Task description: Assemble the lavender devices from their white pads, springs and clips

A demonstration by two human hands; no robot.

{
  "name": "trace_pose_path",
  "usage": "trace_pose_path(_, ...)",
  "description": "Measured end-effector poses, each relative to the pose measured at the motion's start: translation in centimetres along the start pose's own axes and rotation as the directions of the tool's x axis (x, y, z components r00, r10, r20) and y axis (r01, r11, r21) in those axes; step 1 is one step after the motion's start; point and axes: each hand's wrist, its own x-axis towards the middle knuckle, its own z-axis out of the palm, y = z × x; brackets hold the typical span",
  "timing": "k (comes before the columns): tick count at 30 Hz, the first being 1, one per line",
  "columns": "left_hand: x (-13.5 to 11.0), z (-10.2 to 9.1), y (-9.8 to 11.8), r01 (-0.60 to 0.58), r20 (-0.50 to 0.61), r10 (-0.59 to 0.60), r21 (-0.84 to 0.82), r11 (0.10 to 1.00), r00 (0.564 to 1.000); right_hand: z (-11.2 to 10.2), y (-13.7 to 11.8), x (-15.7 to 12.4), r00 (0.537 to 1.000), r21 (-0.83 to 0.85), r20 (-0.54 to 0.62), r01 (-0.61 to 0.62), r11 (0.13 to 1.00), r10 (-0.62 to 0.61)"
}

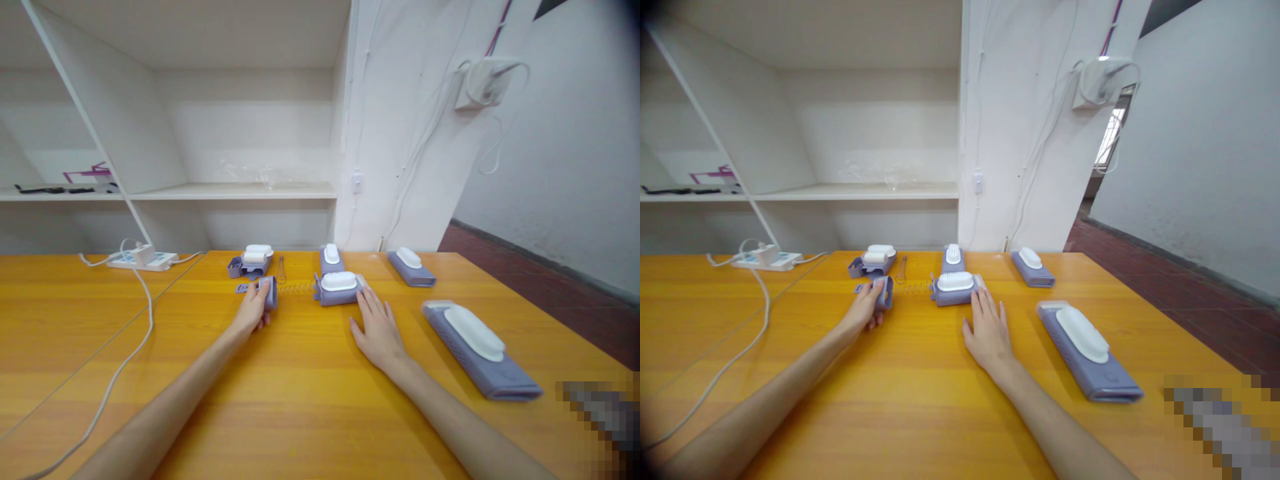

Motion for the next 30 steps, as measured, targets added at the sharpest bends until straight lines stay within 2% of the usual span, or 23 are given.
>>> trace_pose_path(4, -0.7, 1.3, 1.2, -0.012, 0.197, 0.098, -0.396, 0.918, 0.976, -0.1, 0.0, 0.0, 1.0, -0.007, 0.014, -0.005, 1.0, 0.005)
trace_pose_path(6, -0.8, 1.8, 1.5, -0.018, 0.195, 0.122, -0.463, 0.886, 0.973, -0.1, -0.1, 0.0, 1.0, -0.01, 0.015, -0.004, 1.0, 0.004)
trace_pose_path(9, -0.3, 1.4, 1.1, -0.062, 0.028, 0.078, -0.375, 0.925, 0.997, -0.2, -0.1, 0.0, 1.0, -0.009, 0.009, -0.003, 1.0, 0.003)
trace_pose_path(12, 0.4, 0.1, 0.3, -0.008, -0.096, -0.011, -0.198, 0.98, 0.995, 0.0, 0.0, 0.0, 1.0, -0.005, 0.008, -0.006, 1.0, 0.006)
trace_pose_path(16, 0.8, -1.0, -0.4, 0.056, -0.087, -0.066, -0.108, 0.993, 0.994, 0.0, 0.0, 0.0, 1.0, 0.0, 0.01, -0.005, 1.0, 0.005)
trace_pose_path(22, 0.0, -0.2, 0.1, 0.049, 0.034, -0.047, -0.061, 0.997, 0.998, -0.1, -0.1, 0.0, 1.0, -0.012, 0.008, -0.003, 1.0, 0.003)
trace_pose_path(30, 0.4, 0.8, 0.6, 0.111, -0.02, -0.111, -0.034, 0.993, 0.994, -0.2, -0.3, 0.0, 1.0, -0.012, 0.011, -0.008, 1.0, 0.008)
